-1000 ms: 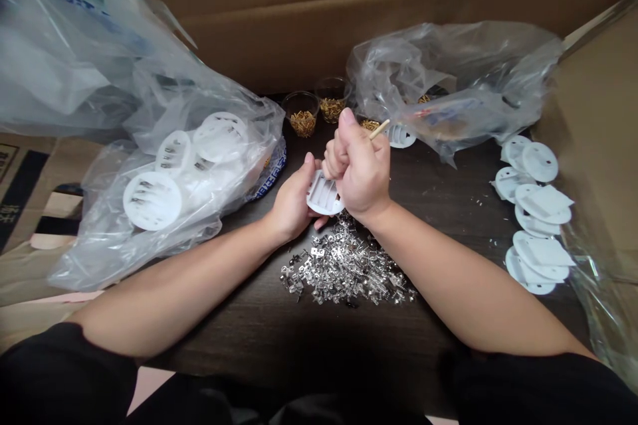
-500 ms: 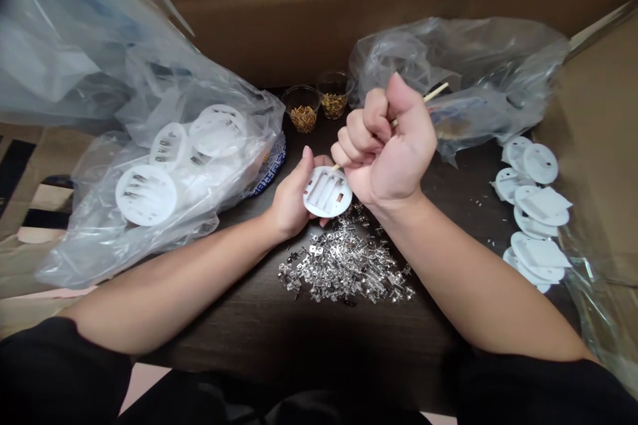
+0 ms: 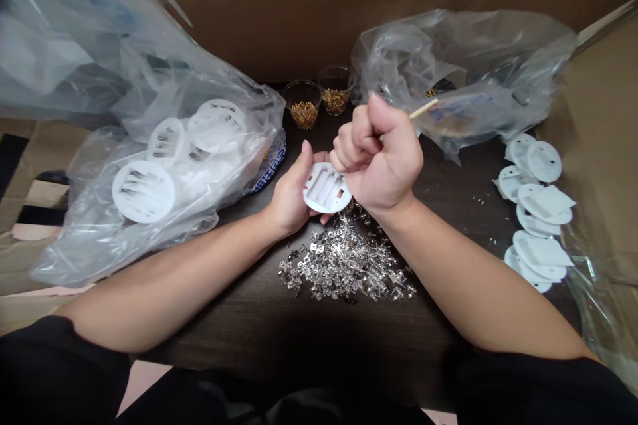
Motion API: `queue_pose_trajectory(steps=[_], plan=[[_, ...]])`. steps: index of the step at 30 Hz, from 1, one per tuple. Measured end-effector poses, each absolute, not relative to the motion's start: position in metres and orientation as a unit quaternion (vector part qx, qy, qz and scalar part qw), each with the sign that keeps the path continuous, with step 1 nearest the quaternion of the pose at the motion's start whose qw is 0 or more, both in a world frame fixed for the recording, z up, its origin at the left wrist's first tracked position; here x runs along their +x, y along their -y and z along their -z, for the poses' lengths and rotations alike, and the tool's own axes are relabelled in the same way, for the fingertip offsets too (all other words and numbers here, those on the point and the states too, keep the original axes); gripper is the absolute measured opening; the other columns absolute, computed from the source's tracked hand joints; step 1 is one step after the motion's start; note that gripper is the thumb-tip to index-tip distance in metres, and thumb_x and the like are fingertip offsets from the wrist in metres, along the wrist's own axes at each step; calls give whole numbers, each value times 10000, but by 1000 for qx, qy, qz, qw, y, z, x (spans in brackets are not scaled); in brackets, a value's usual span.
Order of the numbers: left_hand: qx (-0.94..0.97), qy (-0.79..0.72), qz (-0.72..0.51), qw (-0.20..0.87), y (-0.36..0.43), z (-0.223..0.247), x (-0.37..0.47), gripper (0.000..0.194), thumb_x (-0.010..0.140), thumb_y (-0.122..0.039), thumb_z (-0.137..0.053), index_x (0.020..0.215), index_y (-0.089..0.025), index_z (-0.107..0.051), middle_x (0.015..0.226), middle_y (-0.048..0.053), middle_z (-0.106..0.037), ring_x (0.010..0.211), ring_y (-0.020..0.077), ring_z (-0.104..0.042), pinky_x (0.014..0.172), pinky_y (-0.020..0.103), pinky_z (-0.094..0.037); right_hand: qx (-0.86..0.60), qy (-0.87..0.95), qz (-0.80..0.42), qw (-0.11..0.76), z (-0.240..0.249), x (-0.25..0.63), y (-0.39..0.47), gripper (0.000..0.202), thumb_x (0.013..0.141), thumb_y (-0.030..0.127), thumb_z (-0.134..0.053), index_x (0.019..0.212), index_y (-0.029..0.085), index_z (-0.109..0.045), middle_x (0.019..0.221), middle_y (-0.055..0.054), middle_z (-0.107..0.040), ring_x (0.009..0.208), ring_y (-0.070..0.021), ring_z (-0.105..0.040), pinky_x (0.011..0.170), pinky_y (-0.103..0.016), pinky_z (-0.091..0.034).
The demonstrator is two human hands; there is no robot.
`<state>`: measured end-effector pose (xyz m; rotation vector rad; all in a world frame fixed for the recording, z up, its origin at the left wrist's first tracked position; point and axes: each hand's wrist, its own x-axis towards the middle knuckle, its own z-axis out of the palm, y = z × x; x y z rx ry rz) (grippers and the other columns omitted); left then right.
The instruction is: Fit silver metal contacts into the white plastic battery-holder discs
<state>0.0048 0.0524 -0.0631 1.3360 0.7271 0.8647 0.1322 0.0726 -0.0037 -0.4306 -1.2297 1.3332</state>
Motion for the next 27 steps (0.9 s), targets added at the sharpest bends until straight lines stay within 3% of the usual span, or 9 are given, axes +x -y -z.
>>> queue_pose_trajectory(steps=[7, 12, 16, 20, 22, 27], plan=[[532, -320, -383, 684, -52, 64, 6, 641, 1031, -714, -62, 854, -222, -433, 472, -47, -440, 310, 85, -380, 333, 256, -325, -189, 532, -576, 591, 12, 132, -74, 541, 1005, 465, -497, 580, 248, -240, 462, 73, -146, 381, -100, -103, 387, -301, -184], [484, -332, -374, 718, -51, 62, 5, 620, 1024, -742, -136, 827, -228, -421, 474, -56, -438, 308, 86, -379, 338, 255, -342, -219, 503, -590, 592, 11, 126, -72, 625, 995, 578, -493, 542, 245, -219, 445, 75, -125, 373, -92, -101, 374, -291, -156], [448, -346, -391, 726, -50, 60, 5, 619, 1003, -770, -265, 821, -216, -470, 477, -48, -467, 313, 82, -395, 327, 238, -338, -250, 486, -597, 587, 13, 121, -69, 680, 928, 633, -581, 512, 237, -217, 437, 73, -129, 377, -82, -104, 376, -284, -137], [473, -361, -393, 701, -49, 59, 6, 682, 980, -813, -230, 838, -206, -508, 503, -36, -499, 335, 88, -446, 347, 232, -347, -292, 478, -578, 593, 13, 119, -67, 752, 823, 710, -660, 500, 230, -180, 429, 74, -105, 388, -79, -97, 379, -284, -149], [481, -355, -391, 700, -49, 57, 6, 698, 976, -818, -215, 849, -204, -522, 506, -37, -505, 336, 87, -448, 350, 229, -335, -286, 455, -590, 603, 6, 122, -68, 771, 832, 725, -630, 510, 219, -146, 431, 72, -77, 383, -77, -74, 373, -283, -140], [498, -325, -370, 714, -48, 52, 3, 684, 996, -786, -203, 911, -198, -543, 524, -37, -543, 340, 82, -453, 347, 211, -291, -306, 429, -592, 609, -20, 141, -78, 641, 914, 540, -616, 525, 214, -225, 444, 75, -125, 370, -78, -85, 371, -262, -116]])
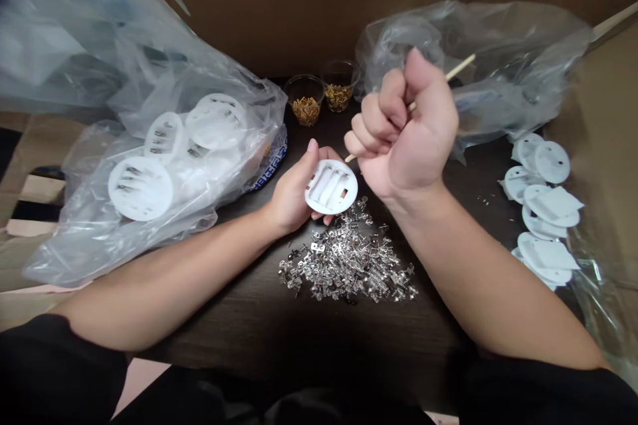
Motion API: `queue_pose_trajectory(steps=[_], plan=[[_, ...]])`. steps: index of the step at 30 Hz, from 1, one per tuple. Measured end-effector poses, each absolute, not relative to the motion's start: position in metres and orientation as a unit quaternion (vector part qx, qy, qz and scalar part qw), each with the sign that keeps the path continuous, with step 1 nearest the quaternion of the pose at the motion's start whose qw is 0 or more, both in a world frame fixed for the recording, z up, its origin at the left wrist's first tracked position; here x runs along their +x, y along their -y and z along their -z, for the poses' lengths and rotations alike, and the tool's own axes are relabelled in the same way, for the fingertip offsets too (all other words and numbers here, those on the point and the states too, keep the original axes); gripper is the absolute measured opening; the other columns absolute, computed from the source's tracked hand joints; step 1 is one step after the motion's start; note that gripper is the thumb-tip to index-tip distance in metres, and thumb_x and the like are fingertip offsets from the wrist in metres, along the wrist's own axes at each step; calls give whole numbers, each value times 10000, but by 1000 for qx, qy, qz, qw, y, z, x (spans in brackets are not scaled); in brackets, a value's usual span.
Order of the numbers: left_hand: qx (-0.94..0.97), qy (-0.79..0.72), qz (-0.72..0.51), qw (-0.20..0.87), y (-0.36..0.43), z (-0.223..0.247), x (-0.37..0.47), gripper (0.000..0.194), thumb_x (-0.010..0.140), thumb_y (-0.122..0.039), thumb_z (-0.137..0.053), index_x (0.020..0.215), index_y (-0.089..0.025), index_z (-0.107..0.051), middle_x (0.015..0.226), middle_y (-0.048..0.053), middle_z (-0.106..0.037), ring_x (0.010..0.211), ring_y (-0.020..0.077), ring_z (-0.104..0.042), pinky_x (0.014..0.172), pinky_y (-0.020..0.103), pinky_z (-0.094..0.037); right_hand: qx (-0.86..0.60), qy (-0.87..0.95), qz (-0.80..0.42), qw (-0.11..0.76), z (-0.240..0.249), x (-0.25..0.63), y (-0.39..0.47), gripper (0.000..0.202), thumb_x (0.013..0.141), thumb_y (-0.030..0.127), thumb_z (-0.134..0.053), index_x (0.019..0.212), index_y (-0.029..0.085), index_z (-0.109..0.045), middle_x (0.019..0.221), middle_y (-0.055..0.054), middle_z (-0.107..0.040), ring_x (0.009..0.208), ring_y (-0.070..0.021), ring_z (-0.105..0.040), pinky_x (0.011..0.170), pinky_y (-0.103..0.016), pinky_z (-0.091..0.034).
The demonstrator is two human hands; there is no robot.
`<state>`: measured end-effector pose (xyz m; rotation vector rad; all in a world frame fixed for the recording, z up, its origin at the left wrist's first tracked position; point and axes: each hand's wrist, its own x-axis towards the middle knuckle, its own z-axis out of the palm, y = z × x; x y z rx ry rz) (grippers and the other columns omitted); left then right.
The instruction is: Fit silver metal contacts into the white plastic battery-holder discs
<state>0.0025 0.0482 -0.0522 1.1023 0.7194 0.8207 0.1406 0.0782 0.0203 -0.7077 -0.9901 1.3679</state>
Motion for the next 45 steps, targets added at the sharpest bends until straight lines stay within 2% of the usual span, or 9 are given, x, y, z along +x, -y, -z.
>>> queue_pose_trajectory(steps=[4, 7, 9, 12, 16, 20, 28, 35, 45], plan=[[521, -323, -394, 685, -45, 50, -1, 566, 1031, -712, -272, 1127, -219, -532, 675, -29, -606, 404, 84, -501, 378, 217, -339, -403, 558, -446, 572, -26, 164, -77, 465, 971, 424, -614, 573, 225, -479, 470, 56, -379, 391, -96, -267, 387, -264, -183], [577, -314, -433, 617, -45, 51, -5, 521, 1034, -683, -338, 1244, -230, -486, 818, 0, -630, 556, 110, -580, 486, 246, -458, -471, 717, -249, 449, -13, 181, -58, 320, 999, 341, -618, 710, 208, -656, 587, 25, -541, 519, -112, -467, 491, -268, -327], [650, -292, -436, 550, -44, 53, -8, 569, 999, -694, -444, 1307, -215, -459, 926, 41, -658, 706, 147, -644, 596, 275, -524, -446, 779, -199, 393, 0, 188, -40, 163, 963, 327, -677, 848, 219, -717, 601, 32, -558, 532, -122, -490, 514, -282, -372], [746, -267, -389, 470, -44, 52, -12, 582, 1002, -621, -522, 1383, -203, -386, 839, 20, -674, 651, 144, -629, 586, 273, -501, -422, 788, -145, 424, 19, 192, -14, 72, 954, 235, -687, 1014, 230, -726, 785, -8, -711, 593, -133, -614, 535, -281, -477], [842, -231, -404, 271, -44, 46, -15, 480, 989, -550, -598, 1268, -167, -522, 893, 47, -734, 701, 145, -685, 643, 269, -535, -354, 811, -8, 466, 31, 198, 1, 195, 934, 151, -704, 1111, 233, -690, 931, -55, -775, 735, -161, -728, 604, -271, -584], [901, -196, -373, 107, -47, 41, -17, 402, 1048, -531, -496, 1054, -159, -650, 871, 46, -779, 742, 160, -732, 693, 290, -551, -309, 814, 84, 484, 34, 206, 2, 212, 949, 150, -693, 1141, 237, -671, 923, -59, -783, 749, -160, -747, 612, -265, -622], [913, -197, -354, -45, -48, 41, -17, 428, 1045, -540, -503, 953, -151, -657, 648, -9, -697, 532, 129, -640, 539, 286, -453, -313, 830, 124, 445, 40, 208, 3, 279, 964, 163, -671, 1240, 194, -663, 947, -52, -823, 680, -151, -746, 563, -277, -577], [916, -206, -337, -76, -51, 44, -18, 459, 1047, -551, -485, 827, -172, -620, 574, -18, -617, 491, 127, -574, 519, 292, -403, -344, 844, 24, 411, 38, 205, 0, 160, 1017, 170, -567, 1161, 177, -637, 962, -69, -788, 713, -154, -721, 602, -274, -549], [921, -199, -321, -98, -49, 43, -22, 402, 1058, -492, -496, 851, -171, -621, 613, -4, -633, 515, 131, -542, 535, 317, -356, -351, 861, -73, 360, 36, 207, -5, 106, 1063, 240, -476, 1074, 212, -578, 894, -30, -699, 678, -134, -633, 557, -246, -471]])
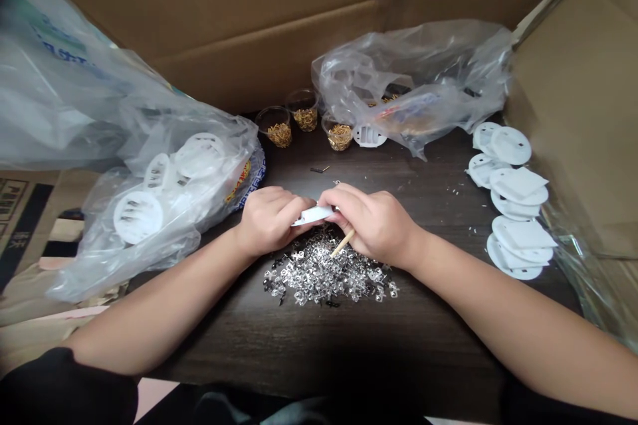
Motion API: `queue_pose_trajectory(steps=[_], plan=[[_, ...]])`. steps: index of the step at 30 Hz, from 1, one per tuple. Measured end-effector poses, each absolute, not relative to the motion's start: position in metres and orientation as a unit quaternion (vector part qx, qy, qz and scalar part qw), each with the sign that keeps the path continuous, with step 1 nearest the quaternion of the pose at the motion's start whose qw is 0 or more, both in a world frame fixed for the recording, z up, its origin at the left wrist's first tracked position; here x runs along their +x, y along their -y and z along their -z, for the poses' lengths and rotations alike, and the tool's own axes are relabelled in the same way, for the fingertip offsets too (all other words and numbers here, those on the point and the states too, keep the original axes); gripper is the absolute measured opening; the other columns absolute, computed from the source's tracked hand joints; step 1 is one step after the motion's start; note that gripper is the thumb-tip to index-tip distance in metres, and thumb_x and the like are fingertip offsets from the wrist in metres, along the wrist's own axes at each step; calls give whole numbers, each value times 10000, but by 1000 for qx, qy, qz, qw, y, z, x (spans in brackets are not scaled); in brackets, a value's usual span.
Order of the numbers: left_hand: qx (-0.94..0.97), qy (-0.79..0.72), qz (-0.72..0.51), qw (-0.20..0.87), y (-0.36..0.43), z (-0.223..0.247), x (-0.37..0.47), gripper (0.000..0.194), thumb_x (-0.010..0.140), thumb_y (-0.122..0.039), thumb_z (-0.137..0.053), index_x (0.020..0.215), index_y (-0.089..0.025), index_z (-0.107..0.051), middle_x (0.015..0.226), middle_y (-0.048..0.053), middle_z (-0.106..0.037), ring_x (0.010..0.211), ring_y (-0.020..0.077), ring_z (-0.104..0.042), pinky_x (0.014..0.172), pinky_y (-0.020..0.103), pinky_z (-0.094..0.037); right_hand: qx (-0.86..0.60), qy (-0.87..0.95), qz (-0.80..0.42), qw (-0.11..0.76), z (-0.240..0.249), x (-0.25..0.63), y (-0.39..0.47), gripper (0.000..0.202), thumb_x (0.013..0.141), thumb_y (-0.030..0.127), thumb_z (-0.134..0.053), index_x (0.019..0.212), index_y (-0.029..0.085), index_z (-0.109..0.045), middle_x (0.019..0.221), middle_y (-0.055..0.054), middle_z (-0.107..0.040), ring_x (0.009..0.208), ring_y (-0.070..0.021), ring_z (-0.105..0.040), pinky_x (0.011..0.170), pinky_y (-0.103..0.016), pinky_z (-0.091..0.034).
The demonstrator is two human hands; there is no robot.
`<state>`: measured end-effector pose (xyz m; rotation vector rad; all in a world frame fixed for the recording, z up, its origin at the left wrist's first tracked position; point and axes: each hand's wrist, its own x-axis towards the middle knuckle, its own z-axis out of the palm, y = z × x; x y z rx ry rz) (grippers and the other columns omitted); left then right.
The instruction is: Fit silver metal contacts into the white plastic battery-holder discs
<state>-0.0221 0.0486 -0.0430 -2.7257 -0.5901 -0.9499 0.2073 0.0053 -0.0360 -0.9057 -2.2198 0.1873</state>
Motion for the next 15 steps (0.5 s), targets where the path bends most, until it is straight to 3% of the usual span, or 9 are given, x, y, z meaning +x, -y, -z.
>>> queue_pose_trajectory(steps=[10, 15], plan=[[-922, 198, 311, 116, -47, 41, -23, 407, 1062, -496, -482, 849, -178, -621, 595, -3, -613, 514, 134, -538, 539, 316, -348, -346, 865, -80, 354, 36, 209, -7, 134, 1056, 254, -467, 1084, 219, -593, 887, -29, -711, 664, -141, -646, 553, -254, -479], [-917, 212, 324, 96, -42, 39, -21, 399, 1057, -497, -498, 847, -180, -617, 592, -14, -622, 506, 126, -552, 536, 310, -374, -325, 841, -88, 424, 35, 207, -6, 131, 1025, 232, -569, 1148, 230, -614, 933, -42, -758, 775, -156, -723, 641, -253, -566]])
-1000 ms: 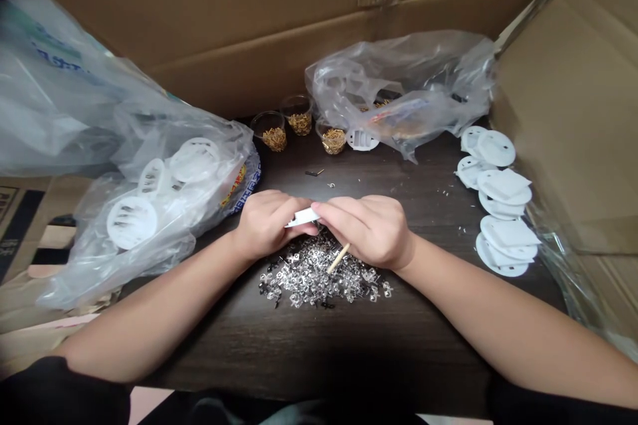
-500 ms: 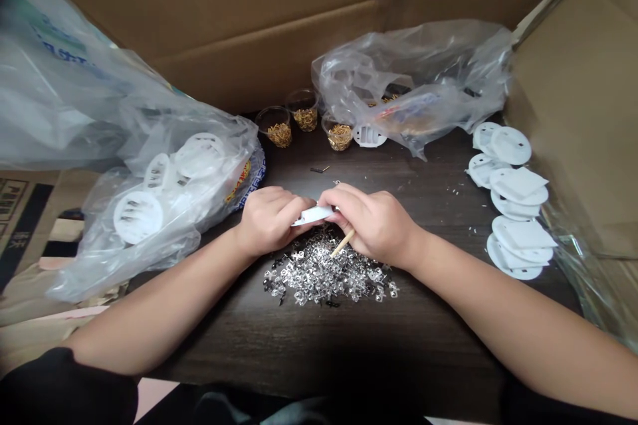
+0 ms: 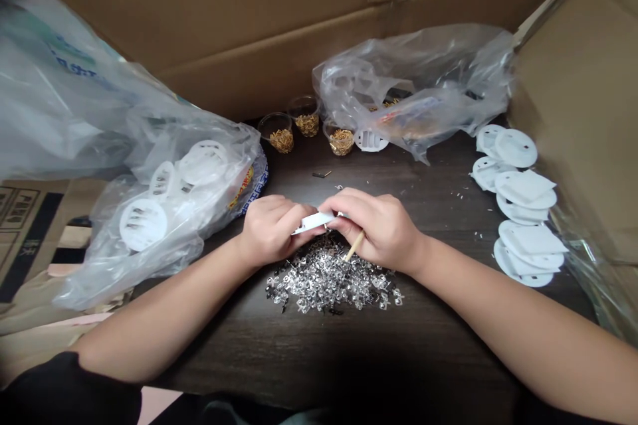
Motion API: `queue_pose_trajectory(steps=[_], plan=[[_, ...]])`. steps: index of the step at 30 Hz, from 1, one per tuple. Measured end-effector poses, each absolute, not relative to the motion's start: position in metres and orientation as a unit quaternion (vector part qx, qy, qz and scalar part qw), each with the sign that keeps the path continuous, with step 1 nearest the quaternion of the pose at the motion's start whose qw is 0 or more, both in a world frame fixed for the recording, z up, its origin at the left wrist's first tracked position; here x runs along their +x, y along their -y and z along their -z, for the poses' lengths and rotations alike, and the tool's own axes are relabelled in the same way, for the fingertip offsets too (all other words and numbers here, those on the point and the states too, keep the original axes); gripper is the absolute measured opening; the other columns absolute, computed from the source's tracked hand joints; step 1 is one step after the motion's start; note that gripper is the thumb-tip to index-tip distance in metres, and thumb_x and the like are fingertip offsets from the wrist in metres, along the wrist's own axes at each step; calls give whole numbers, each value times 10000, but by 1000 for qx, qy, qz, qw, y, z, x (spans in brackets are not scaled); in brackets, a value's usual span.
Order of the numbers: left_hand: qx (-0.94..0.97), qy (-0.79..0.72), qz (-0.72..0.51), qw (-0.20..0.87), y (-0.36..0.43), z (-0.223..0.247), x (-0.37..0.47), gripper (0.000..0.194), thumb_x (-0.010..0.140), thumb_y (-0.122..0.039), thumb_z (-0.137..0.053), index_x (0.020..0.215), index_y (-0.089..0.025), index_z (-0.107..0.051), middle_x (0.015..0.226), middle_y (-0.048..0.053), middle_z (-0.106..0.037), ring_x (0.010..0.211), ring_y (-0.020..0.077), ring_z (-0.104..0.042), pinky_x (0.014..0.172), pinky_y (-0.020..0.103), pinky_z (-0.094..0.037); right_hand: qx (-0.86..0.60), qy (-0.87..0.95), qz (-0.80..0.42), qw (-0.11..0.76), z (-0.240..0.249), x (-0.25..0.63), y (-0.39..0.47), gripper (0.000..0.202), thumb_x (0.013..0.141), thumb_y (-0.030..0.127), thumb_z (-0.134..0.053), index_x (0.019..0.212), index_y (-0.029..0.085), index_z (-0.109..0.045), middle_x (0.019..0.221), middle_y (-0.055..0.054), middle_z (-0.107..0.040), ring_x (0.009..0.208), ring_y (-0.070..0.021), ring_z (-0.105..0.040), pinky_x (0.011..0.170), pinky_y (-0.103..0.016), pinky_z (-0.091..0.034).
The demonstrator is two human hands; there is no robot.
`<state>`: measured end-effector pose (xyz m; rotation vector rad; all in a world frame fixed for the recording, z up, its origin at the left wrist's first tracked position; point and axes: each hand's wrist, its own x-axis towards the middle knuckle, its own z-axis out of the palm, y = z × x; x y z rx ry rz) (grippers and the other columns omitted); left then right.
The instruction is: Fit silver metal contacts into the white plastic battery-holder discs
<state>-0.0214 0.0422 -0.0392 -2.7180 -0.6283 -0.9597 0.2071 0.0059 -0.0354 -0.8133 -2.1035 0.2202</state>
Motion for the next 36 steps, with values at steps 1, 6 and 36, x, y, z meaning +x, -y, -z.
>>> queue_pose_trajectory(steps=[1, 6, 36], plan=[[-916, 209, 327, 98, -41, 38, -21, 387, 1055, -490, -507, 861, -177, -624, 597, -14, -625, 511, 126, -556, 535, 311, -377, -316, 838, -86, 437, 36, 207, -5, 155, 1022, 228, -576, 1173, 233, -614, 953, -47, -767, 808, -163, -737, 659, -257, -582], [-913, 176, 338, 144, -38, 33, -23, 257, 1049, -331, -535, 938, -140, -665, 590, -5, -608, 525, 139, -537, 518, 324, -360, -274, 849, -47, 450, 40, 210, -2, 200, 1012, 181, -568, 1202, 194, -625, 1002, -82, -784, 872, -183, -759, 697, -285, -618], [-450, 306, 279, -791, -34, 28, -2, 312, 870, -450, -607, 746, -181, -510, 507, -73, -423, 349, 46, -296, 349, 188, -172, -422, 418, -645, 482, 24, 191, -5, 342, 910, 329, -769, 1226, 264, -659, 631, 72, -590, 431, -57, -376, 384, -197, -259]])
